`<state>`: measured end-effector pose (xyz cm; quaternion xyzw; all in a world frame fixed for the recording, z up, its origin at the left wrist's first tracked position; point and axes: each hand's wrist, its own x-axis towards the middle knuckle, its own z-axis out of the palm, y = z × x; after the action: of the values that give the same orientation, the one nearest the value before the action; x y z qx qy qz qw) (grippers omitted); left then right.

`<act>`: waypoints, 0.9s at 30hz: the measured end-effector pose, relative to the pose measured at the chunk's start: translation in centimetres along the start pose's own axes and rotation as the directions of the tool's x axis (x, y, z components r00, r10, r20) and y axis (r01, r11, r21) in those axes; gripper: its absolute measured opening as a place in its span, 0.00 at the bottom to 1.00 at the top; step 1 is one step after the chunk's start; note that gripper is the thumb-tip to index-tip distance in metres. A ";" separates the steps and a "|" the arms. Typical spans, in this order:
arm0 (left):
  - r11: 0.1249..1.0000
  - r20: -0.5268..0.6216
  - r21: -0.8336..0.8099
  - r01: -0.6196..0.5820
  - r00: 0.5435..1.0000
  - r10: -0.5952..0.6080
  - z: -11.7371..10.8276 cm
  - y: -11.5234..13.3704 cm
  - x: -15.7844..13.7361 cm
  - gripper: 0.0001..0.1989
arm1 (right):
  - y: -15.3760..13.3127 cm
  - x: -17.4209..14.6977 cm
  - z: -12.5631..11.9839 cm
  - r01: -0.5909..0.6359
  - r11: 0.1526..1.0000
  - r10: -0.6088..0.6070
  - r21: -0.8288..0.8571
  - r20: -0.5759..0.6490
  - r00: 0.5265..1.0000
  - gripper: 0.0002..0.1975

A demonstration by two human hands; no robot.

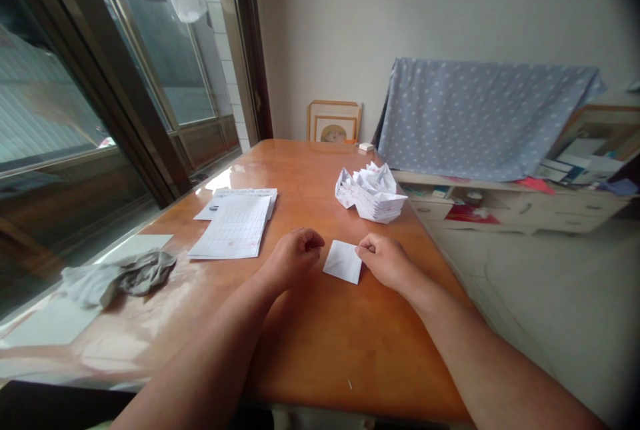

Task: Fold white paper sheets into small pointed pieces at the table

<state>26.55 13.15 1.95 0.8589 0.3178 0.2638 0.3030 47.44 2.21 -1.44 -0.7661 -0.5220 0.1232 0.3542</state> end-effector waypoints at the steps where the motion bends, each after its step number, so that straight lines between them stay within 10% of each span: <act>1: 1.000 0.034 0.008 -0.006 0.999 0.006 0.0 0.0 -0.1 0.08 | 0.1 0.0 -0.1 0.007 0.999 -0.008 -0.034 -0.006 1.000 0.09; 16: 0.973 0.250 0.062 -0.222 0.947 0.200 1.5 -0.8 -0.4 0.12 | -1.0 -0.8 -0.9 0.102 0.943 -0.094 -0.318 0.039 0.995 0.05; 27: 0.956 0.294 0.116 -0.270 0.928 0.227 1.2 -0.2 -0.5 0.13 | -3.8 -2.7 -3.2 0.384 0.868 -0.340 -0.314 0.186 0.922 0.20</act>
<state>26.90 12.53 0.90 0.9416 0.1799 0.1516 0.2410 45.38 -0.77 2.89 -0.6952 -0.6909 0.0087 0.1980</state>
